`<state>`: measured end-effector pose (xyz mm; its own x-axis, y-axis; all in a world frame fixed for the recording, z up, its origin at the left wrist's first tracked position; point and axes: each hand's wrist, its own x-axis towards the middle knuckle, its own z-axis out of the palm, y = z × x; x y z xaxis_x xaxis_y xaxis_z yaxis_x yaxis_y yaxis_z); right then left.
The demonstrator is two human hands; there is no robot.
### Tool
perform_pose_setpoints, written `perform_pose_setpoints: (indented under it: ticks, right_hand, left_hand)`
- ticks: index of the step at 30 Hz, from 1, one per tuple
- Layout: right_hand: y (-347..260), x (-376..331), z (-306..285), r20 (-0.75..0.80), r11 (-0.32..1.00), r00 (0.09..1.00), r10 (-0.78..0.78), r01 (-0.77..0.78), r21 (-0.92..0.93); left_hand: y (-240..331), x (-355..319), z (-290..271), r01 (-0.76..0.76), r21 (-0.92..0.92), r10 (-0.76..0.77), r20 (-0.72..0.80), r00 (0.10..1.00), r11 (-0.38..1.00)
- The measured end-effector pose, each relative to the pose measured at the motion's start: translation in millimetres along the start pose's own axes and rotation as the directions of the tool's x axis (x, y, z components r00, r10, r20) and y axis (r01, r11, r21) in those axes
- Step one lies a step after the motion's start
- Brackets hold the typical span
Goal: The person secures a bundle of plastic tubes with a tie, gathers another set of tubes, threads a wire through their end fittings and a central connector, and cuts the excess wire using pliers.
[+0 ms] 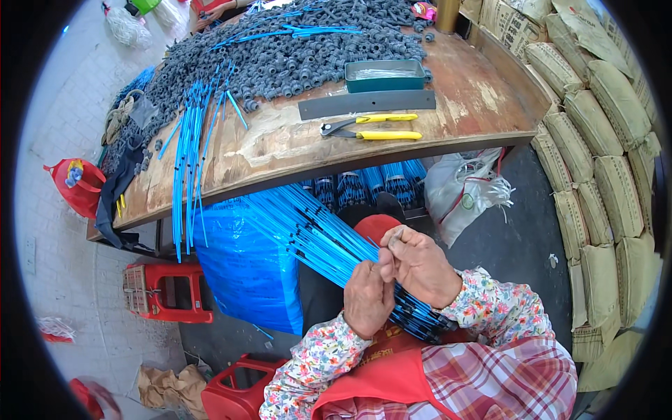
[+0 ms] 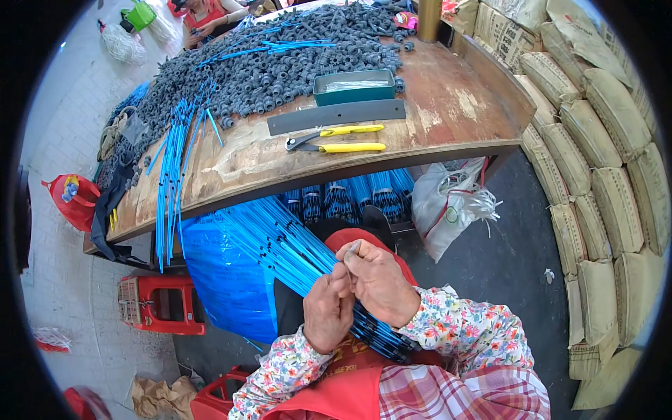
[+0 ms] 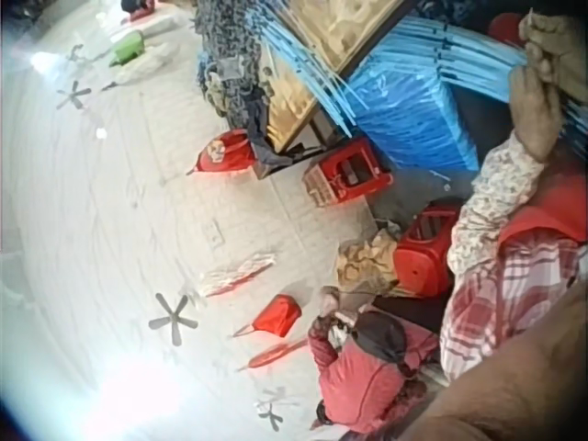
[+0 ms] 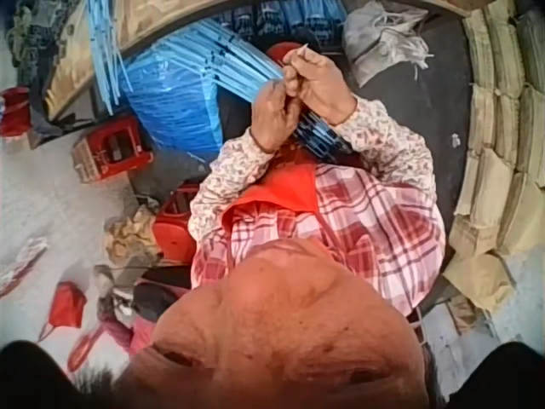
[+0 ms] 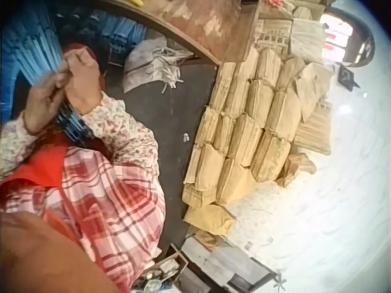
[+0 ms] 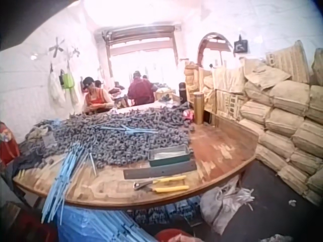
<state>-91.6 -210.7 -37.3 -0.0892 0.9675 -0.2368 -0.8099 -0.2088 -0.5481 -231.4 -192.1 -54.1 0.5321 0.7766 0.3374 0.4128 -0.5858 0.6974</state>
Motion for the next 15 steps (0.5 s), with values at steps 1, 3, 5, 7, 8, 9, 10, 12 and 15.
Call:
perform_pose_setpoints:
  ticks: [1, 3, 5, 7, 8, 9, 10, 12, 15]
  right_hand:
    - [4, -1, 0, -0.006, 0.999, 0.999, -0.033, 0.033, -0.006]
    - [10, -1, 2, -0.027, 0.999, 0.998, -0.053, 0.053, -0.004]
    - [6, 5, 8, 0.171, 0.803, 0.920, -0.352, 0.390, -0.451]
    - [0, 9, -1, 0.276, 0.566, 0.864, -0.422, 0.489, -0.664]
    - [-8, 8, -4, 0.432, 0.246, 0.827, -0.359, 0.530, -0.812]
    - [-11, 7, -6, 0.559, -0.111, 0.794, -0.240, 0.549, -0.828]
    - [-7, 6, -5, 0.520, -0.033, 0.802, -0.296, 0.535, -0.844]
    - [-5, 7, -19, 0.486, -0.024, 0.825, -0.288, 0.502, -0.865]
    - [-7, 4, -23, 0.455, -0.009, 0.834, -0.311, 0.476, -0.880]
  left_hand:
    - [-4, 0, 1, -0.030, 0.013, 0.030, -0.019, 0.999, 0.999]
    - [-10, 4, 0, -0.081, -0.026, 0.080, -0.035, 0.996, 0.996]
    - [-23, 5, -1, -0.003, -0.161, 0.013, 0.063, 0.998, 0.987]
    - [-15, 12, -14, 0.202, -0.340, -0.166, 0.132, 0.977, 0.918]
    - [-17, 10, -17, 0.268, -0.361, -0.217, 0.176, 0.960, 0.893]
    - [-20, 9, -19, 0.329, -0.382, -0.261, 0.220, 0.940, 0.864]
    - [-23, 9, -21, 0.312, -0.399, -0.225, 0.249, 0.942, 0.862]
    - [-26, 12, -18, 0.422, -0.503, -0.306, 0.301, 0.903, 0.754]
    - [-27, 11, -20, 0.495, -0.552, -0.363, 0.338, 0.868, 0.670]
